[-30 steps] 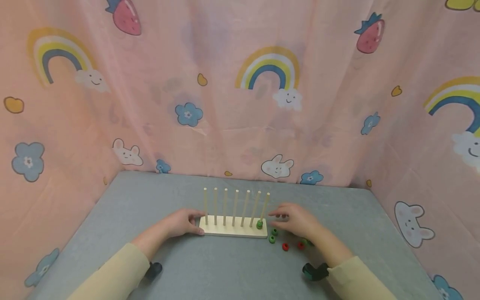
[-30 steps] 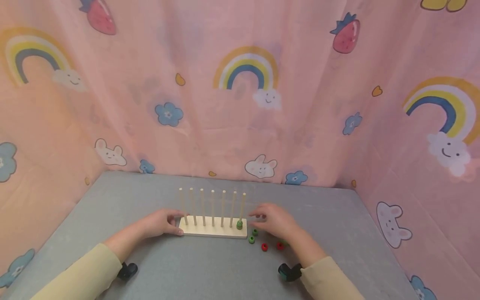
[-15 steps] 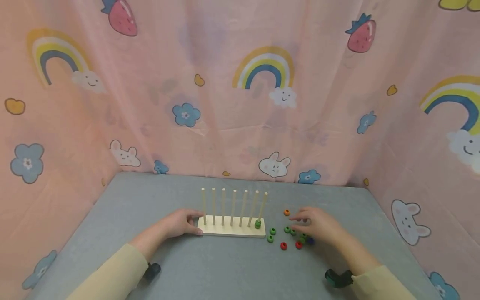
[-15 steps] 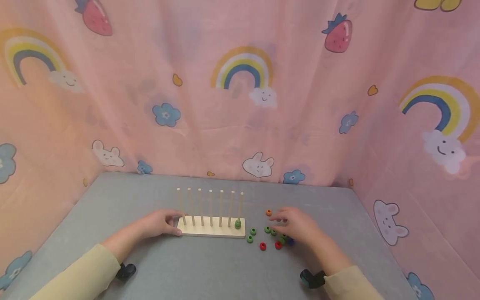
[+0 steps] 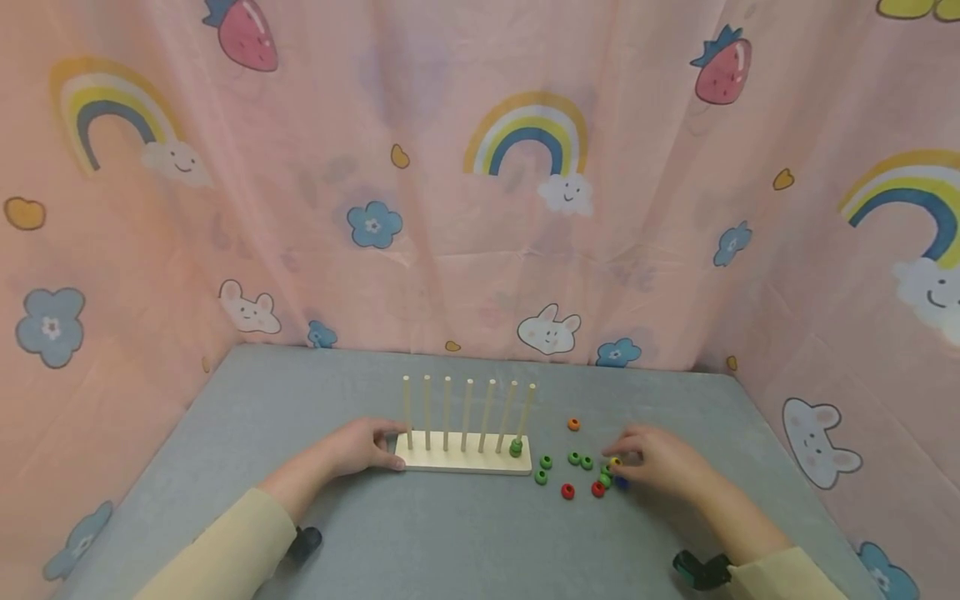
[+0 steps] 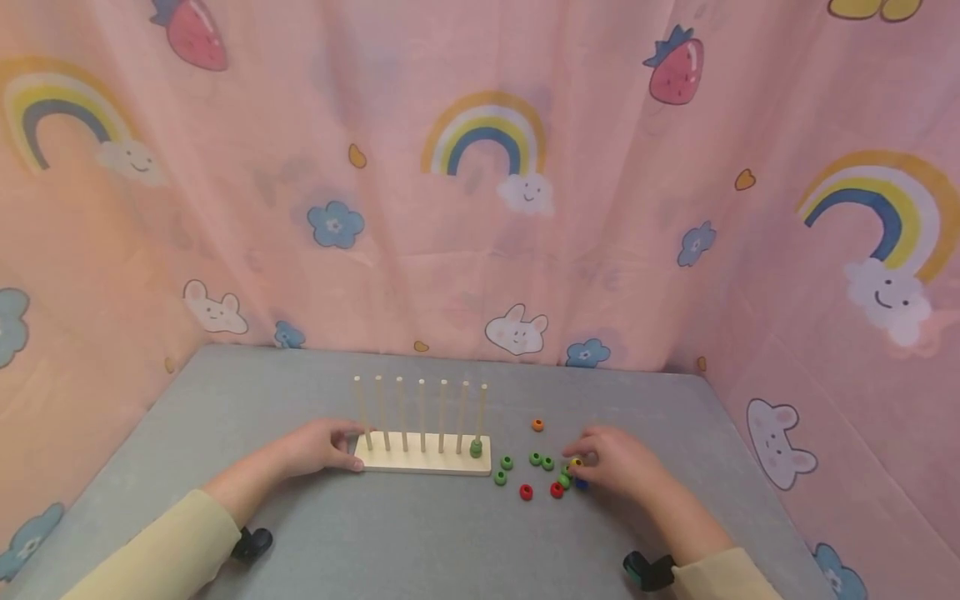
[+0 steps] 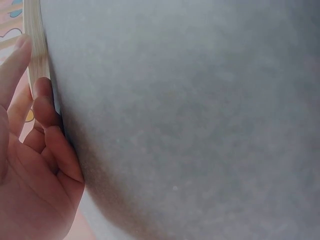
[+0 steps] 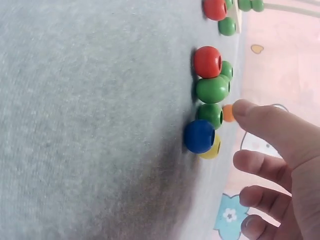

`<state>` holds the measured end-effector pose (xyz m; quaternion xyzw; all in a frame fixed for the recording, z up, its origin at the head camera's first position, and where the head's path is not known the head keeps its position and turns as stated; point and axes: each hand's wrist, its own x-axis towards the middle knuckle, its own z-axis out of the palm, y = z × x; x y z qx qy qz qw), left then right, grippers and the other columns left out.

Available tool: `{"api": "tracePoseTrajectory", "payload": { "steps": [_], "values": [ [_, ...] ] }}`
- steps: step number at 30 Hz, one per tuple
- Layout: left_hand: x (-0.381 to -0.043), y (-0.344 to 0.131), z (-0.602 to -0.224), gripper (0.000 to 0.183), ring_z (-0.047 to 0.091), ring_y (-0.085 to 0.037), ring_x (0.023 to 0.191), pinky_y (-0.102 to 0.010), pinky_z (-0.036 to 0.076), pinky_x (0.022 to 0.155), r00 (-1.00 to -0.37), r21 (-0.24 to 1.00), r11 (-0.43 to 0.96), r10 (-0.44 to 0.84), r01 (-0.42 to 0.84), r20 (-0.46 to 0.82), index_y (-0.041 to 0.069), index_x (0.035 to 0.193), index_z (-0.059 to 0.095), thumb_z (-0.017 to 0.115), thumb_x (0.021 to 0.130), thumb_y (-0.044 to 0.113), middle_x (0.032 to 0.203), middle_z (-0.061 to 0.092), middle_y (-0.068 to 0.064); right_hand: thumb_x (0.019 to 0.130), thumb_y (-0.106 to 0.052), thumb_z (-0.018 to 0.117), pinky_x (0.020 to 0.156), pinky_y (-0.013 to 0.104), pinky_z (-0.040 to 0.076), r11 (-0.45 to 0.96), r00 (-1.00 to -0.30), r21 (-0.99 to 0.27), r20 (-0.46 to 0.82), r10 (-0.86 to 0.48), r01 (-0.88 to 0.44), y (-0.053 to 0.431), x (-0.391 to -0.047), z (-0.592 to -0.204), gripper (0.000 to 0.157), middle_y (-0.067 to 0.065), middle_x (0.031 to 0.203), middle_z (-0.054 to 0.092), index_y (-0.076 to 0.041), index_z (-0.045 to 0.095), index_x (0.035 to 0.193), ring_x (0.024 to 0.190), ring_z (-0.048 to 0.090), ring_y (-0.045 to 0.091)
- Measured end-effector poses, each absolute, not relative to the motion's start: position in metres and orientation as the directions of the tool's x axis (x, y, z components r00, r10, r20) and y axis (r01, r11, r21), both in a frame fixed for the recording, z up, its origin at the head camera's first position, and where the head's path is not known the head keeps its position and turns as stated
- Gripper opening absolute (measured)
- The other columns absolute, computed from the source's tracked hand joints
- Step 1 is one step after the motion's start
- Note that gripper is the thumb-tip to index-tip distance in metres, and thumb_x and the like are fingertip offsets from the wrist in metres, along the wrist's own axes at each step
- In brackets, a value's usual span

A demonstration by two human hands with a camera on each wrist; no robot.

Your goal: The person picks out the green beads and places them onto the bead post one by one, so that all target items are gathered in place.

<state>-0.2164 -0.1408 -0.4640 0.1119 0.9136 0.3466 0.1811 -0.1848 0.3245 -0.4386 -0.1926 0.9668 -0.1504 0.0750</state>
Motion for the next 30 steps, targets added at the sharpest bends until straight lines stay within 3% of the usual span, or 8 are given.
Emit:
{"api": "tracePoseTrajectory", "payload": {
  "steps": [8, 13, 30],
  "values": [
    [-0.2165, -0.1407, -0.4644, 0.061, 0.046, -0.014, 0.065, -0.031, 0.035, 0.060, -0.909, 0.662, 0.744, 0.333, 0.092, -0.248, 0.013, 0.132, 0.065, 0.086, 0.077, 0.029, 0.074, 0.054, 0.000, 0.081, -0.023, 0.082, 0.070, 0.033, 0.045, 0.915, -0.923, -0.308, -0.198, -0.329, -0.261, 0.3224, -0.1866, -0.4455, 0.021, -0.012, 0.085, 0.057, -0.026, 0.079, 0.102, 0.077, 0.050, 0.009],
    [-0.2169, -0.1415, -0.4645, 0.061, 0.045, -0.014, 0.064, -0.031, 0.035, 0.059, -0.906, 0.671, 0.735, 0.345, 0.098, -0.245, 0.012, 0.132, 0.064, 0.086, 0.077, 0.029, 0.074, 0.054, 0.000, 0.082, -0.022, 0.082, 0.077, 0.038, 0.047, 0.918, -0.913, -0.302, -0.237, -0.333, -0.257, 0.3205, -0.1886, -0.4466, 0.021, -0.012, 0.088, 0.058, -0.024, 0.079, 0.103, 0.083, 0.053, 0.009],
    [-0.2180, -0.1412, -0.4642, 0.060, 0.045, -0.013, 0.064, -0.031, 0.034, 0.059, -0.909, 0.669, 0.738, 0.333, 0.087, -0.249, 0.014, 0.131, 0.065, 0.086, 0.077, 0.028, 0.073, 0.053, 0.000, 0.083, -0.020, 0.080, 0.080, 0.039, 0.049, 0.914, -0.914, -0.305, -0.221, -0.340, -0.266, 0.3168, -0.1906, -0.4478, 0.016, -0.013, 0.086, 0.058, -0.023, 0.079, 0.098, 0.083, 0.055, 0.008]
  ]
}}
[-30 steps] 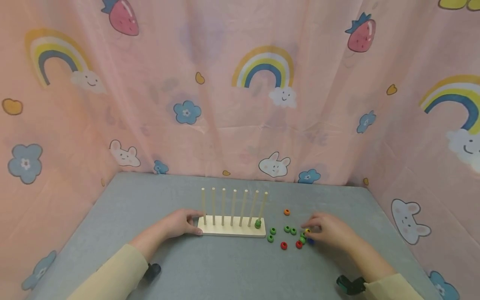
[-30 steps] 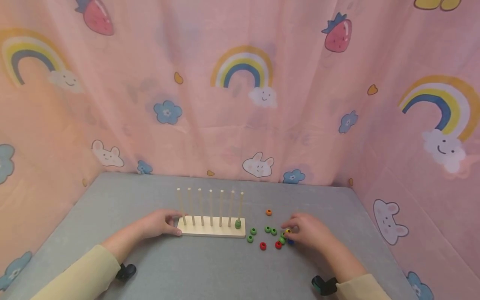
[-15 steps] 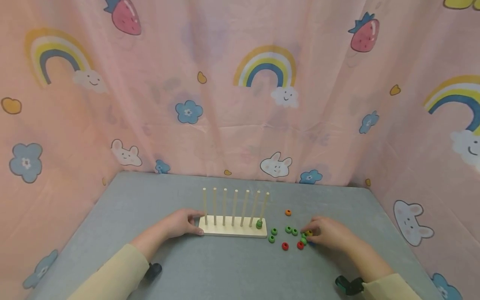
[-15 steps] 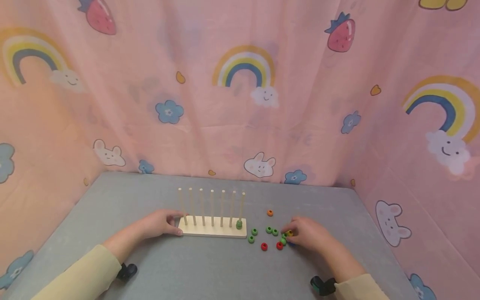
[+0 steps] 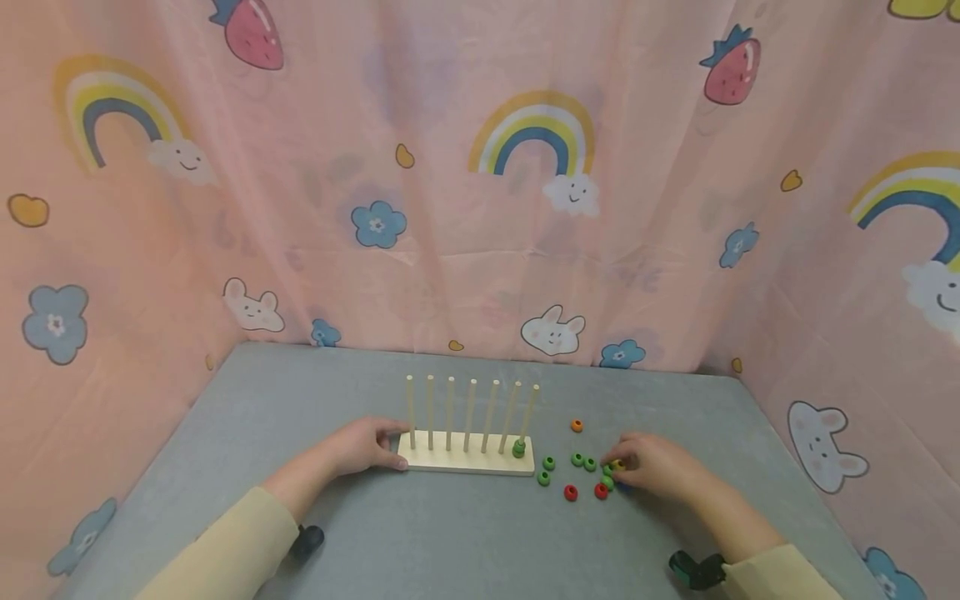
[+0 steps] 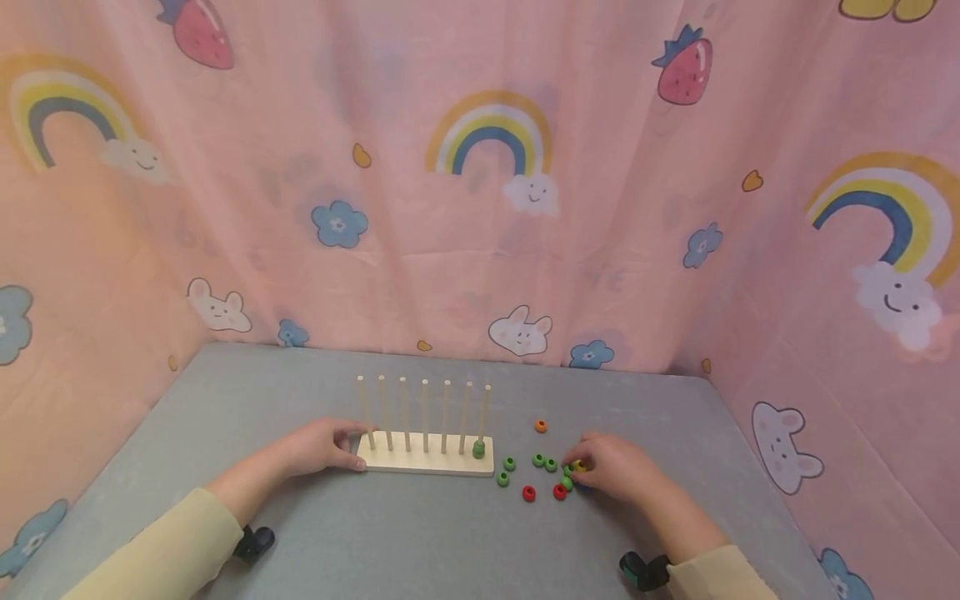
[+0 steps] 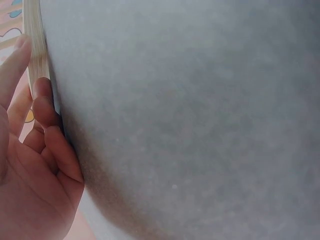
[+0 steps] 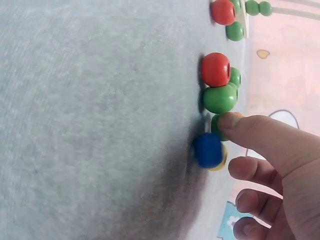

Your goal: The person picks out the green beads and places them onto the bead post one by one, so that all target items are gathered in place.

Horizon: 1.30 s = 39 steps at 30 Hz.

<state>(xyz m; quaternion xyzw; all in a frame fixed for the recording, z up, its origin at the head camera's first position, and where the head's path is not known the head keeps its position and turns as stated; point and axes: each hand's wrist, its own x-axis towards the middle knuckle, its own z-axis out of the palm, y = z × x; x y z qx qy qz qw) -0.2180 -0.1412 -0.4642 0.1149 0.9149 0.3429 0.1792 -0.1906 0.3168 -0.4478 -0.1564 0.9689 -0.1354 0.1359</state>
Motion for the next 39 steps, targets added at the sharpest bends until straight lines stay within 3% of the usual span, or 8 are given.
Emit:
{"api": "tracePoseTrajectory", "payload": {
  "steps": [11, 28, 34, 39],
  "values": [
    [-0.217, -0.140, -0.464, 0.061, 0.045, -0.013, 0.064, -0.031, 0.034, 0.059, -0.907, 0.674, 0.734, 0.338, 0.086, -0.252, 0.013, 0.132, 0.064, 0.086, 0.077, 0.029, 0.073, 0.053, 0.001, 0.084, -0.019, 0.079, 0.062, 0.027, 0.042, 0.885, -0.921, -0.355, -0.133, -0.365, -0.300, 0.318, -0.187, -0.432, 0.017, -0.010, 0.083, 0.054, -0.018, 0.078, 0.101, 0.071, 0.048, 0.010],
    [-0.218, -0.141, -0.463, 0.059, 0.047, -0.014, 0.067, -0.032, 0.034, 0.060, -0.909, 0.676, 0.733, 0.327, 0.072, -0.259, 0.014, 0.132, 0.065, 0.085, 0.078, 0.028, 0.075, 0.053, 0.000, 0.089, -0.020, 0.075, 0.072, 0.034, 0.048, 0.841, -0.934, -0.413, 0.083, -0.348, -0.350, 0.295, -0.189, -0.411, 0.021, -0.009, 0.089, 0.056, -0.015, 0.075, 0.109, 0.086, 0.053, 0.014],
    [-0.218, -0.141, -0.463, 0.059, 0.047, -0.014, 0.066, -0.032, 0.035, 0.060, -0.911, 0.671, 0.737, 0.325, 0.078, -0.252, 0.014, 0.131, 0.065, 0.086, 0.078, 0.028, 0.074, 0.054, 0.000, 0.087, -0.017, 0.077, 0.069, 0.032, 0.047, 0.812, -0.916, -0.424, 0.210, -0.341, -0.400, 0.275, -0.190, -0.401, 0.021, -0.002, 0.091, 0.060, -0.015, 0.075, 0.108, 0.082, 0.053, 0.018],
    [-0.216, -0.141, -0.462, 0.059, 0.048, -0.014, 0.066, -0.031, 0.035, 0.060, -0.910, 0.676, 0.732, 0.333, 0.083, -0.249, 0.013, 0.131, 0.065, 0.086, 0.077, 0.027, 0.074, 0.055, 0.000, 0.088, -0.017, 0.077, 0.064, 0.028, 0.042, 0.761, -0.894, -0.474, 0.296, -0.337, -0.443, 0.260, -0.190, -0.391, 0.020, -0.005, 0.089, 0.057, -0.017, 0.075, 0.108, 0.075, 0.050, 0.019]
  ]
}}
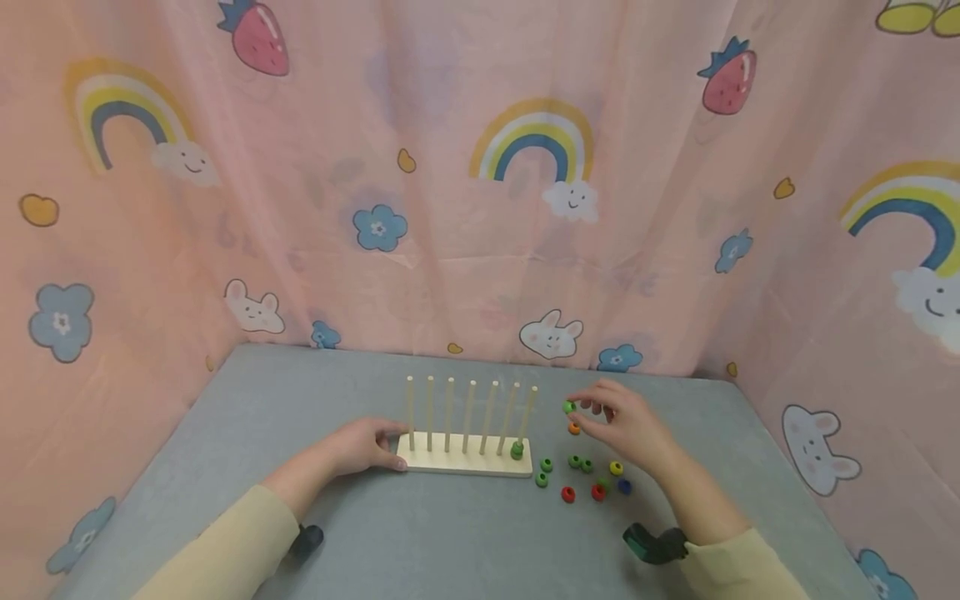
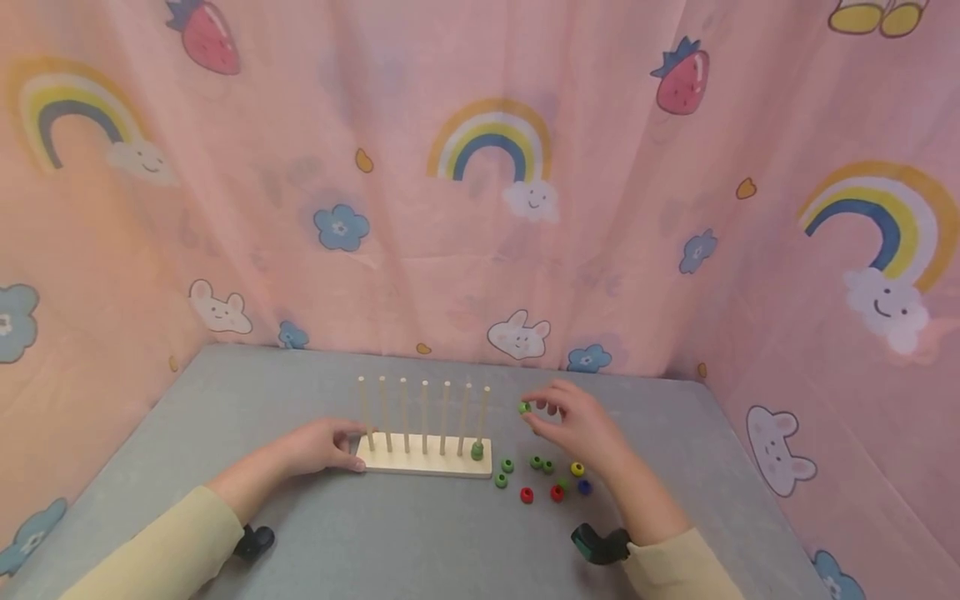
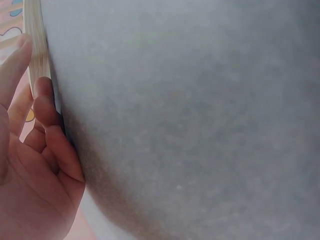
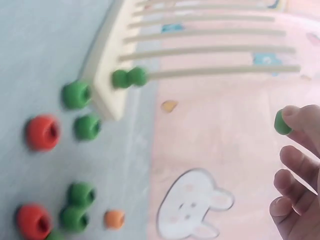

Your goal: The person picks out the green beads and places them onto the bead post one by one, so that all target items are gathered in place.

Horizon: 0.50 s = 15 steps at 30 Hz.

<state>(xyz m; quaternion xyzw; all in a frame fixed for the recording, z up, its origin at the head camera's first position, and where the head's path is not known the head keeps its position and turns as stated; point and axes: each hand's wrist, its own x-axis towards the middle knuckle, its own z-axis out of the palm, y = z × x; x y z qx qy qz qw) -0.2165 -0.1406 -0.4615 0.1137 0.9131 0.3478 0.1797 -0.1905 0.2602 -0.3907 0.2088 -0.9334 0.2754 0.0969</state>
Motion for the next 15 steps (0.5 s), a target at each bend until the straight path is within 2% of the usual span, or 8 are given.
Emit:
{"api": "tracePoseTrajectory", "payload": {
  "steps": [6, 10, 15],
  "values": [
    [-0.216, -0.141, -0.463, 0.059, 0.047, -0.014, 0.066, -0.031, 0.035, 0.060, -0.909, 0.675, 0.733, 0.333, 0.082, -0.250, 0.013, 0.131, 0.065, 0.086, 0.077, 0.027, 0.074, 0.055, 0.000, 0.089, -0.017, 0.077, 0.062, 0.027, 0.043, 0.706, -0.882, -0.534, 0.342, -0.323, -0.465, 0.244, -0.195, -0.380, 0.020, -0.004, 0.090, 0.056, -0.017, 0.075, 0.109, 0.074, 0.049, 0.016],
    [-0.215, -0.142, -0.462, 0.060, 0.047, -0.014, 0.066, -0.031, 0.036, 0.060, -0.907, 0.674, 0.733, 0.341, 0.092, -0.246, 0.012, 0.131, 0.065, 0.086, 0.078, 0.027, 0.074, 0.055, 0.000, 0.089, -0.016, 0.076, 0.064, 0.027, 0.045, 0.680, -0.877, -0.558, 0.360, -0.318, -0.475, 0.235, -0.197, -0.375, 0.021, -0.004, 0.094, 0.058, -0.014, 0.074, 0.110, 0.077, 0.052, 0.020],
    [-0.215, -0.141, -0.460, 0.061, 0.047, -0.013, 0.065, -0.031, 0.035, 0.059, -0.906, 0.679, 0.728, 0.347, 0.098, -0.241, 0.012, 0.132, 0.064, 0.086, 0.078, 0.027, 0.073, 0.055, 0.001, 0.088, -0.013, 0.076, 0.064, 0.027, 0.046, 0.638, -0.852, -0.568, 0.401, -0.336, -0.519, 0.228, -0.198, -0.373, 0.022, -0.003, 0.101, 0.061, -0.013, 0.075, 0.110, 0.078, 0.052, 0.017]
  ]
}}
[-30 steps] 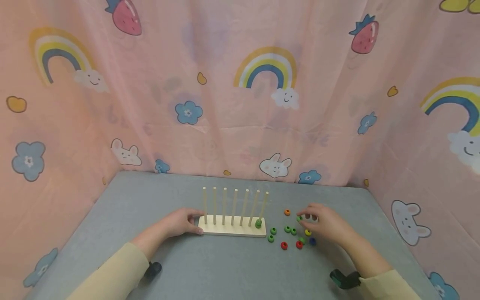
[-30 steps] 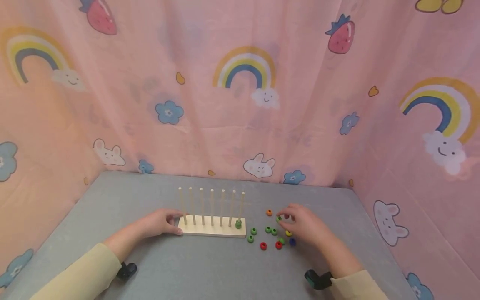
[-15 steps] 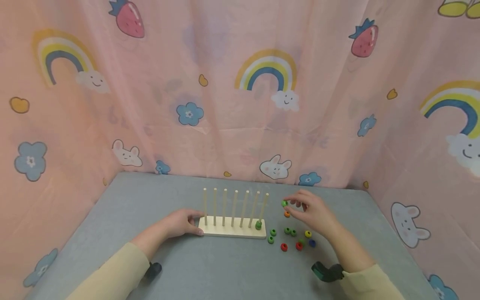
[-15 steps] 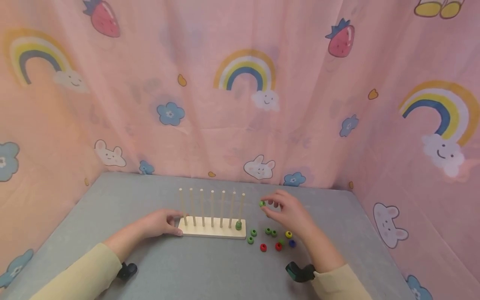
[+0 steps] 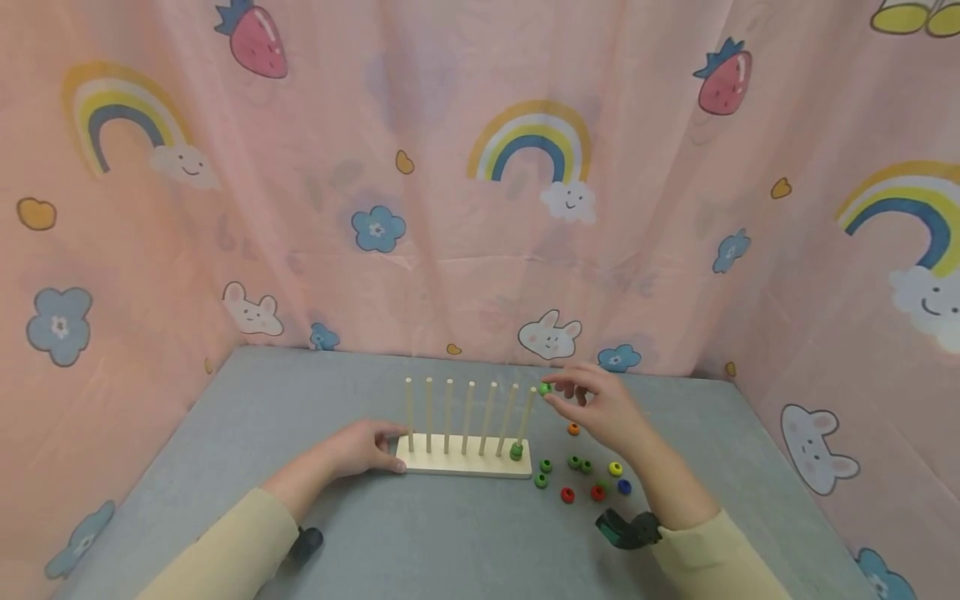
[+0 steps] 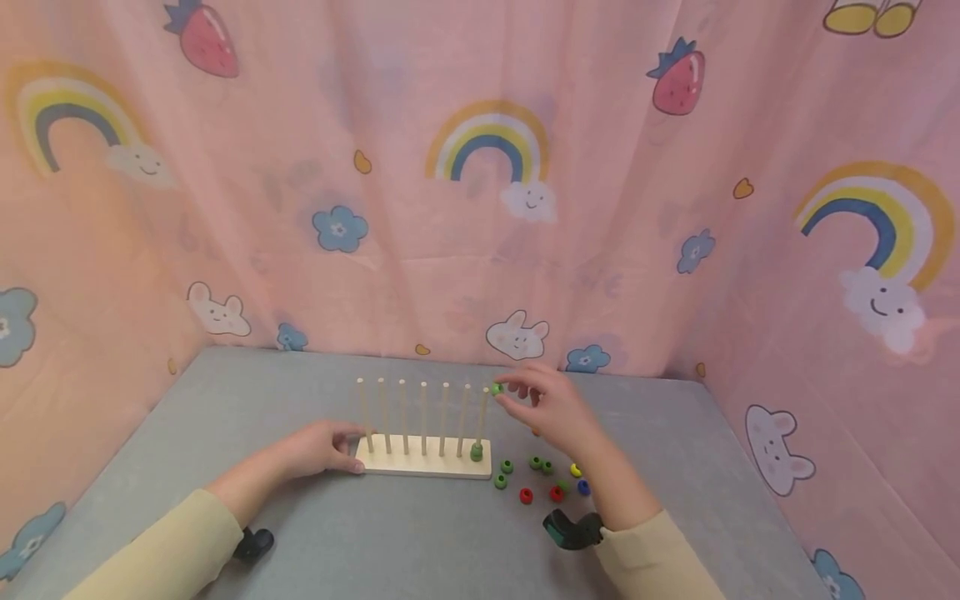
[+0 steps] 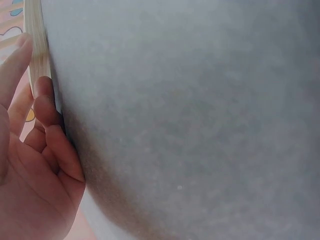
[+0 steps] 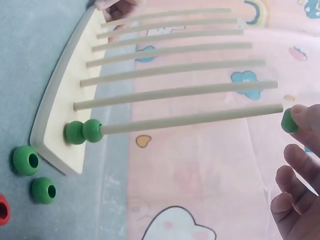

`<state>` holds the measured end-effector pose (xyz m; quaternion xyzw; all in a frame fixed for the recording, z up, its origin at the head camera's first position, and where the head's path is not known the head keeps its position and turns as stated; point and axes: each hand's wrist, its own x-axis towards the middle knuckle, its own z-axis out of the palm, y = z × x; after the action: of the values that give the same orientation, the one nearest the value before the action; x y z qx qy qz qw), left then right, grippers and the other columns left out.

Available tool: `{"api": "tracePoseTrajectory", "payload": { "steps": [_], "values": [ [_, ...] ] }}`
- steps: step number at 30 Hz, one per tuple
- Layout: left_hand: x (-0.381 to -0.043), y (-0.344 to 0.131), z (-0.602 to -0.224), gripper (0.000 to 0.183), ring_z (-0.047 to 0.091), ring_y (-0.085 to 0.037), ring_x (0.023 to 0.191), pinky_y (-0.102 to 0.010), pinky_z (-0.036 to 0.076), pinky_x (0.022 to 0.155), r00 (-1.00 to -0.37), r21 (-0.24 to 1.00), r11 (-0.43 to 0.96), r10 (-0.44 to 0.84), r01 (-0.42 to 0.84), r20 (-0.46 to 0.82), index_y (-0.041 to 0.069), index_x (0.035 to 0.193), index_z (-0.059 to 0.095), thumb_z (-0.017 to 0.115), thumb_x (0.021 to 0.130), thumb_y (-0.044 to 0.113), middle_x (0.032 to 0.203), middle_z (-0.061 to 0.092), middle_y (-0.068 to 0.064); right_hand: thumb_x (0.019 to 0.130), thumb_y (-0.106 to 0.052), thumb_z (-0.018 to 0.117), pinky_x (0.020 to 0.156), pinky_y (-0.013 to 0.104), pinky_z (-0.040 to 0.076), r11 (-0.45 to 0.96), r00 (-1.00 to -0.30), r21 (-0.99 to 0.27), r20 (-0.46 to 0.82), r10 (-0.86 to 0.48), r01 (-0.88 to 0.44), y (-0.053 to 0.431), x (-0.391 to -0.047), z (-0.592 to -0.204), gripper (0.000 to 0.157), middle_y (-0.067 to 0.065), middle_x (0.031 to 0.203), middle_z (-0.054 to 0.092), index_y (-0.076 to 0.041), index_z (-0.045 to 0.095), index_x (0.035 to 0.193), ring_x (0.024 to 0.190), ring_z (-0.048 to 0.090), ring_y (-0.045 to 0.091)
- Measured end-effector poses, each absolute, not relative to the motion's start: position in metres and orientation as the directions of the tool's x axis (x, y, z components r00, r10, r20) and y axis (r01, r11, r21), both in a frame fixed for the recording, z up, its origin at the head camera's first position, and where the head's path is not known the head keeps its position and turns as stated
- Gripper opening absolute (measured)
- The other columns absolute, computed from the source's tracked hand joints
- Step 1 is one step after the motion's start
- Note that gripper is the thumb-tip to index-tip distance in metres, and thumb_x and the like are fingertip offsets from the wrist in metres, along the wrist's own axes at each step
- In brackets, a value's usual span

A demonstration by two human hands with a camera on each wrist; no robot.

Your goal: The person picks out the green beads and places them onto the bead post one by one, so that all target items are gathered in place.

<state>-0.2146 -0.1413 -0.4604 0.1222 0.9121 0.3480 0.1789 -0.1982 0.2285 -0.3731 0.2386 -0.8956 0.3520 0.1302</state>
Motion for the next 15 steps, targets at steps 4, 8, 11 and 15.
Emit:
{"api": "tracePoseTrajectory", "payload": {
  "steps": [4, 8, 11, 15],
  "values": [
    [-0.2142, -0.1415, -0.4607, 0.062, 0.046, -0.013, 0.064, -0.030, 0.035, 0.058, -0.902, 0.686, 0.721, 0.357, 0.100, -0.243, 0.011, 0.133, 0.064, 0.086, 0.077, 0.027, 0.072, 0.054, 0.001, 0.088, -0.013, 0.076, 0.065, 0.026, 0.046, 0.623, -0.841, -0.567, 0.412, -0.351, -0.538, 0.2244, -0.2003, -0.3729, 0.021, 0.000, 0.105, 0.063, -0.012, 0.075, 0.110, 0.079, 0.052, 0.017],
    [-0.2146, -0.1419, -0.4610, 0.063, 0.046, -0.013, 0.064, -0.030, 0.035, 0.058, -0.899, 0.687, 0.720, 0.362, 0.102, -0.246, 0.010, 0.133, 0.063, 0.086, 0.077, 0.028, 0.073, 0.054, 0.001, 0.089, -0.013, 0.076, 0.065, 0.028, 0.046, 0.625, -0.842, -0.565, 0.399, -0.364, -0.538, 0.2216, -0.2010, -0.3707, 0.021, -0.001, 0.103, 0.062, -0.013, 0.074, 0.110, 0.078, 0.053, 0.020],
    [-0.2155, -0.1415, -0.4628, 0.062, 0.047, -0.013, 0.064, -0.031, 0.035, 0.059, -0.903, 0.684, 0.724, 0.351, 0.092, -0.249, 0.012, 0.133, 0.064, 0.086, 0.077, 0.028, 0.073, 0.055, 0.001, 0.089, -0.014, 0.075, 0.064, 0.029, 0.045, 0.639, -0.845, -0.555, 0.381, -0.375, -0.533, 0.2200, -0.2009, -0.3672, 0.021, -0.004, 0.096, 0.061, -0.015, 0.074, 0.110, 0.075, 0.052, 0.019],
    [-0.2162, -0.1409, -0.4641, 0.061, 0.047, -0.013, 0.065, -0.031, 0.035, 0.059, -0.907, 0.683, 0.725, 0.340, 0.084, -0.248, 0.013, 0.132, 0.064, 0.086, 0.077, 0.028, 0.073, 0.055, 0.001, 0.090, -0.016, 0.075, 0.064, 0.030, 0.045, 0.654, -0.845, -0.536, 0.359, -0.396, -0.534, 0.2184, -0.2024, -0.3634, 0.020, -0.006, 0.096, 0.061, -0.018, 0.074, 0.110, 0.074, 0.051, 0.016]
  ]
}}
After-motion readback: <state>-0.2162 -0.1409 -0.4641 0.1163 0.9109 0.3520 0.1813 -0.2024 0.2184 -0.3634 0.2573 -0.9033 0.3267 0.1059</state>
